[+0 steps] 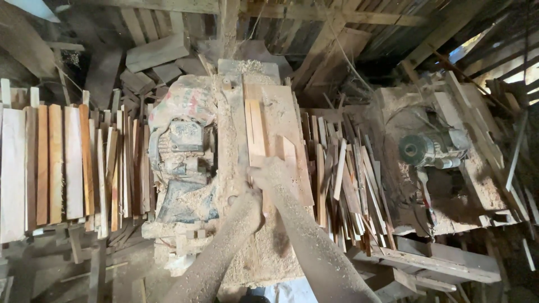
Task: Feeding thin wooden strips into a woodworking machine for processing, likely planing or sanding.
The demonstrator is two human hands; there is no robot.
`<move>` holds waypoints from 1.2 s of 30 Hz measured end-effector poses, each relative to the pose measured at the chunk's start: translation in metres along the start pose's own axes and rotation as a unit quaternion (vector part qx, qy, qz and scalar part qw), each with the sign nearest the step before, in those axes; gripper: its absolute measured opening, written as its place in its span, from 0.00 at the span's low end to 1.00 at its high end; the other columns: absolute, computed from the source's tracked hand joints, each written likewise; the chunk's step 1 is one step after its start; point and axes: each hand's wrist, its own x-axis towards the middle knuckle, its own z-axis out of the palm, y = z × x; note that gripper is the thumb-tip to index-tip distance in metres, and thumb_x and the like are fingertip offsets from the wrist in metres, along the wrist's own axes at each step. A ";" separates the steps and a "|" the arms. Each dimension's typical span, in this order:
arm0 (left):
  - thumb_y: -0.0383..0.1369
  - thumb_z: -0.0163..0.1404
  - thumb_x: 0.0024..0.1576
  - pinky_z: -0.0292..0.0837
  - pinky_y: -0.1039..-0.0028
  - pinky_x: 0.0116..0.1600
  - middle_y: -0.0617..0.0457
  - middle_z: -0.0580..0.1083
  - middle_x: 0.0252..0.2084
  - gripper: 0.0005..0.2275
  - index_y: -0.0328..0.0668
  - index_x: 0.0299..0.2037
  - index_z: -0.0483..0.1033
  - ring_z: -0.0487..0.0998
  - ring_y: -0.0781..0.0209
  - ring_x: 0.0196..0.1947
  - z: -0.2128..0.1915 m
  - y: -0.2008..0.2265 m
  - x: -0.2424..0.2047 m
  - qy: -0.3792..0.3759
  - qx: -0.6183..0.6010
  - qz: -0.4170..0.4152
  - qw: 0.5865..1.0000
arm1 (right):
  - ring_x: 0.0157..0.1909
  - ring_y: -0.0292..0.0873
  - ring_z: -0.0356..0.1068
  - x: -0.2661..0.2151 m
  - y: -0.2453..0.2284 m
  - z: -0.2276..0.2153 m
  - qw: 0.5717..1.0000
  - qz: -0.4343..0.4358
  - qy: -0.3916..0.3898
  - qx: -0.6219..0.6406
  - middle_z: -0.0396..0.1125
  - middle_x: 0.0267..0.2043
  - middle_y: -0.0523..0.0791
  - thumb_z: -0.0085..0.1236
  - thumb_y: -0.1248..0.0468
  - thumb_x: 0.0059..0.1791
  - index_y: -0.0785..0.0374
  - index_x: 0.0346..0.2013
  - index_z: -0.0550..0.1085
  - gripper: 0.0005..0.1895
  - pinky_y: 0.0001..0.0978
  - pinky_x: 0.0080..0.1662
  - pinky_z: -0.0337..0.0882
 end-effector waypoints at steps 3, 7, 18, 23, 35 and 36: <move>0.29 0.63 0.47 0.76 0.41 0.50 0.38 0.65 0.57 0.33 0.29 0.64 0.63 0.76 0.32 0.55 -0.014 0.006 -0.006 0.004 0.017 0.006 1.000 | 0.50 0.64 0.74 0.013 -0.027 -0.020 0.859 0.349 -0.008 0.374 0.74 0.43 0.61 0.64 0.42 0.40 0.67 0.39 0.81 0.30 0.50 0.46 0.75; 0.28 0.62 0.47 0.78 0.43 0.46 0.40 0.68 0.55 0.30 0.29 0.61 0.66 0.76 0.36 0.55 -0.039 0.020 -0.009 0.011 0.045 0.019 0.999 | 0.49 0.58 0.76 0.025 -0.020 -0.015 0.832 0.425 -0.030 0.355 0.76 0.38 0.54 0.67 0.37 0.33 0.62 0.37 0.81 0.34 0.50 0.48 0.76; 0.22 0.58 0.50 0.79 0.62 0.36 0.45 0.72 0.53 0.20 0.31 0.54 0.71 0.75 0.52 0.46 -0.173 0.102 -0.183 -0.063 -0.003 0.020 0.998 | 0.54 0.54 0.75 -0.028 -0.061 -0.041 0.870 0.403 -0.066 0.275 0.77 0.46 0.51 0.56 0.33 0.39 0.60 0.43 0.81 0.36 0.46 0.54 0.74; 0.25 0.55 0.51 0.84 0.74 0.42 0.55 0.72 0.41 0.13 0.46 0.45 0.70 0.78 0.64 0.33 -0.212 0.106 -0.284 -0.138 0.014 -0.027 0.990 | 0.20 0.37 0.67 -0.148 -0.110 -0.044 0.912 0.334 -0.082 0.223 0.62 0.15 0.36 0.59 0.50 0.50 0.51 0.19 0.67 0.19 0.30 0.26 0.70; 0.41 0.42 0.64 0.83 0.64 0.39 0.52 0.75 0.36 0.10 0.45 0.45 0.61 0.82 0.53 0.35 -0.255 0.151 -0.283 -0.058 -0.221 0.096 0.969 | 0.25 0.25 0.68 -0.181 -0.089 -0.193 0.780 0.111 0.148 0.597 0.41 0.79 0.56 0.44 0.76 0.51 0.71 0.74 0.45 0.37 0.14 0.28 0.73; 0.41 0.42 0.64 0.83 0.64 0.39 0.52 0.75 0.36 0.10 0.45 0.45 0.61 0.82 0.53 0.35 -0.225 0.133 -0.262 -0.057 -0.219 0.098 0.969 | 0.25 0.25 0.68 -0.170 -0.095 -0.177 0.781 0.110 0.150 0.597 0.41 0.79 0.56 0.44 0.76 0.51 0.71 0.74 0.45 0.37 0.14 0.28 0.73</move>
